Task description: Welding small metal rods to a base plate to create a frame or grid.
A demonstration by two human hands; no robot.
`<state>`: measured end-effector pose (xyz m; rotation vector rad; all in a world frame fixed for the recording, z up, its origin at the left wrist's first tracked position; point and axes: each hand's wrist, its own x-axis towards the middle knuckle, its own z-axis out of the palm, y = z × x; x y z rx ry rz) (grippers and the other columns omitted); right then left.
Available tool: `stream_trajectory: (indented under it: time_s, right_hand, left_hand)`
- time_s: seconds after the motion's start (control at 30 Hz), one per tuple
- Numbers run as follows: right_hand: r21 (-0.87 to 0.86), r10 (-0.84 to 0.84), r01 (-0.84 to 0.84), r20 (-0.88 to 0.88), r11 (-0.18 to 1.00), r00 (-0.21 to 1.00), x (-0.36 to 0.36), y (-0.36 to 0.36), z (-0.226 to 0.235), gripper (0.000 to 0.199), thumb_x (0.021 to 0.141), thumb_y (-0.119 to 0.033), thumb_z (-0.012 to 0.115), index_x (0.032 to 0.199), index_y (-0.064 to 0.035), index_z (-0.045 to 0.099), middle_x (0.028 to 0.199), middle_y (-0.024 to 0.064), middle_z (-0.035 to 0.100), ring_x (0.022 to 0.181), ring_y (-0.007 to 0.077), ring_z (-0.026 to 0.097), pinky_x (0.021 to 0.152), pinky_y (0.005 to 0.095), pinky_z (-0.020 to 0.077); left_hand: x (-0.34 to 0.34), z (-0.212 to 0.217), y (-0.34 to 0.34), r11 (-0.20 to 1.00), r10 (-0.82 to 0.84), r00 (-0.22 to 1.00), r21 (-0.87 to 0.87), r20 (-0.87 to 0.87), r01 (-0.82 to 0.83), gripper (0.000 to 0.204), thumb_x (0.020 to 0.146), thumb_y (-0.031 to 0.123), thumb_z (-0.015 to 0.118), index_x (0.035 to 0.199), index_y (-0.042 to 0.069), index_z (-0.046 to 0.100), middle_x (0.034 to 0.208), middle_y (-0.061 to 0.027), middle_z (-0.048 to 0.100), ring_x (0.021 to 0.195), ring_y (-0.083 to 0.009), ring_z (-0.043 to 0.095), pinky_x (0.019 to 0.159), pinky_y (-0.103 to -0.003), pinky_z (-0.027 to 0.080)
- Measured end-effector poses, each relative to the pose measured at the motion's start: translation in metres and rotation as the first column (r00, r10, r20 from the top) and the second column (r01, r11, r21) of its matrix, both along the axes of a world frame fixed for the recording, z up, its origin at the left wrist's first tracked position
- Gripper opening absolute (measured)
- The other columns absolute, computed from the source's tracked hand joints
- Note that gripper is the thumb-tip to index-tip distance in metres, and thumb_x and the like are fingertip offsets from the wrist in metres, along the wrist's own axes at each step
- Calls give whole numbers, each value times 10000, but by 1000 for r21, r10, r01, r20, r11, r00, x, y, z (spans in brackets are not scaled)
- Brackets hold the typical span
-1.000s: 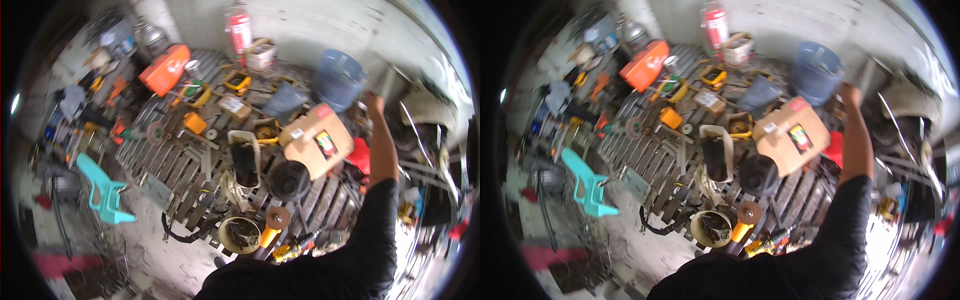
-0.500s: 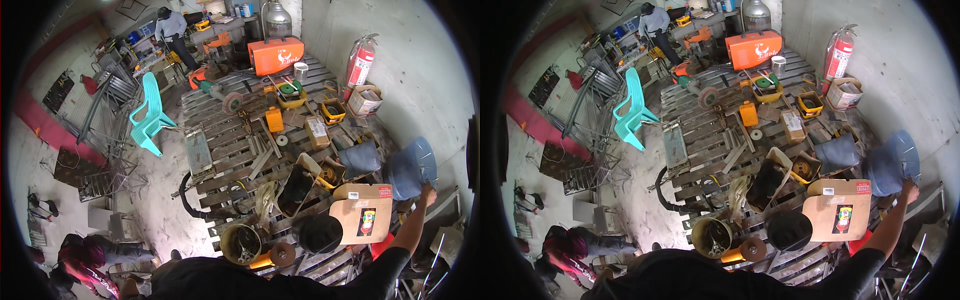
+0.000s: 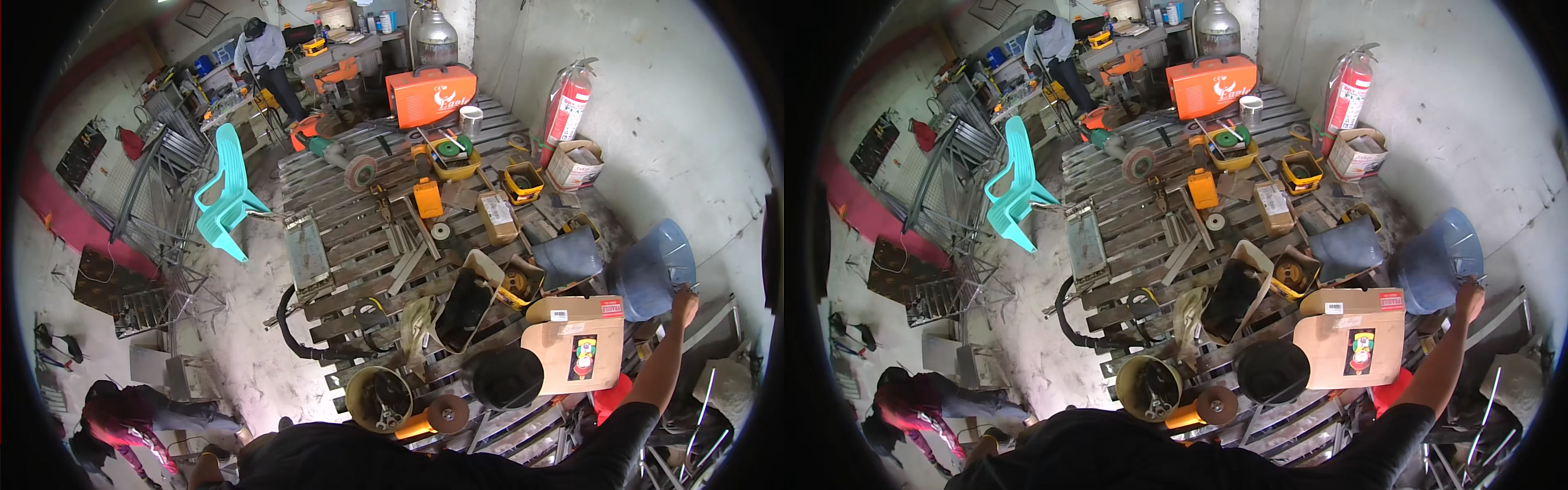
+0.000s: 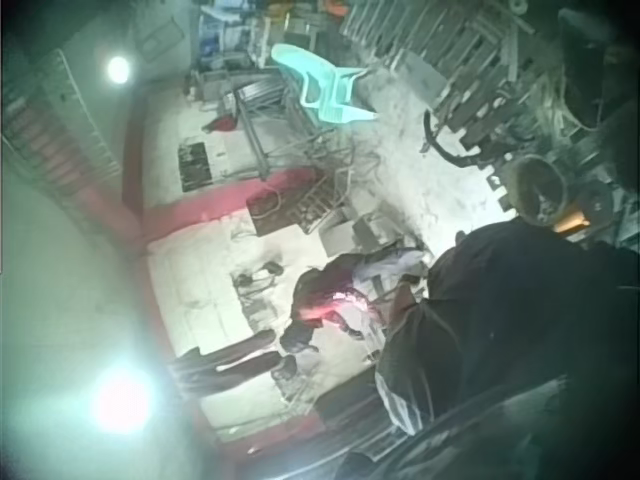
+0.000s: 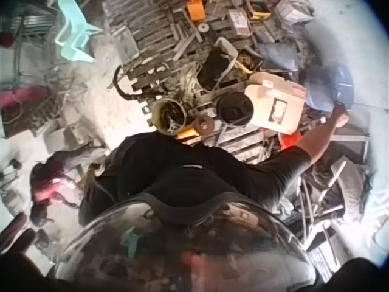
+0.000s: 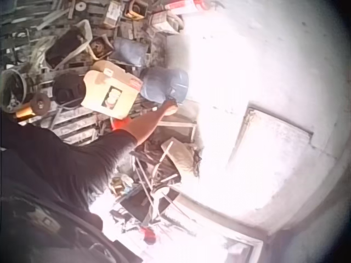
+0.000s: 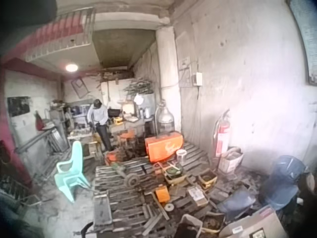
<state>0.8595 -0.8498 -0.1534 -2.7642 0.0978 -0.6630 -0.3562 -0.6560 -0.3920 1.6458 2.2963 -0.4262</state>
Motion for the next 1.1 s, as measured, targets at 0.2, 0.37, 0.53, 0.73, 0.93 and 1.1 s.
stream_trajectory:
  time_s: [0.2, 0.37, 0.53, 0.73, 0.93, 1.1]
  right_hand:
    - [-27, 78, -80, -71, 996, 994, -6, 25, 21, 494, 1012, -417, 488, 1183, -10, 710, 1226, 272, 689, 1175, 464, 641, 943, 548, 524]
    - [-2, 74, -74, -55, 997, 996, 17, 21, -9, 400, 923, -292, 528, 1120, -3, 724, 1189, 260, 708, 1135, 447, 668, 922, 532, 538]
    - [-577, 106, -52, 60, 815, 993, 91, -50, 30, 310, 934, -251, 563, 870, -23, 764, 1067, 184, 757, 1024, 348, 724, 897, 448, 568]
    - [-479, 250, -190, 65, 857, 966, 2, 43, 163, 264, 864, -184, 633, 1005, 20, 724, 1074, 251, 723, 1059, 422, 694, 931, 486, 565]
    - [-334, 316, -230, 229, 914, 921, -101, 63, 279, 277, 955, -243, 627, 1094, -12, 691, 1099, 256, 718, 1029, 443, 673, 873, 509, 541]
    - [-436, 500, -331, 364, 837, 786, -220, 89, 365, 280, 1020, -248, 606, 979, 25, 656, 967, 314, 687, 959, 516, 647, 802, 563, 509]
  left_hand:
    - [1, 5, -2, 998, 12, 1000, 54, -7, -12, 619, 908, 547, 639, 1201, 5, 695, 1174, -258, 717, 1145, -442, 666, 1024, -512, 512]
    - [-19, 30, -22, 993, 46, 997, 110, -61, -39, 625, 906, 552, 643, 1207, 7, 694, 1180, -258, 716, 1149, -442, 665, 1022, -513, 513]
    - [-41, 43, 30, 993, -77, 995, 81, -58, 82, 630, 904, 556, 647, 1213, 9, 692, 1186, -258, 714, 1152, -442, 663, 1021, -513, 513]
    - [-80, 125, 202, 907, -402, 896, 57, -190, 418, 637, 902, 562, 651, 1220, 11, 690, 1193, -258, 713, 1157, -442, 661, 1019, -513, 514]
    - [-99, 113, 306, 813, -555, 815, 101, -165, 574, 644, 899, 567, 656, 1227, 14, 689, 1200, -258, 711, 1161, -442, 659, 1017, -513, 515]
    - [81, 194, 370, 755, -607, 794, 304, -8, 581, 625, 1014, 432, 578, 1388, -69, 579, 1442, -291, 567, 1363, -443, 510, 1190, -498, 364]
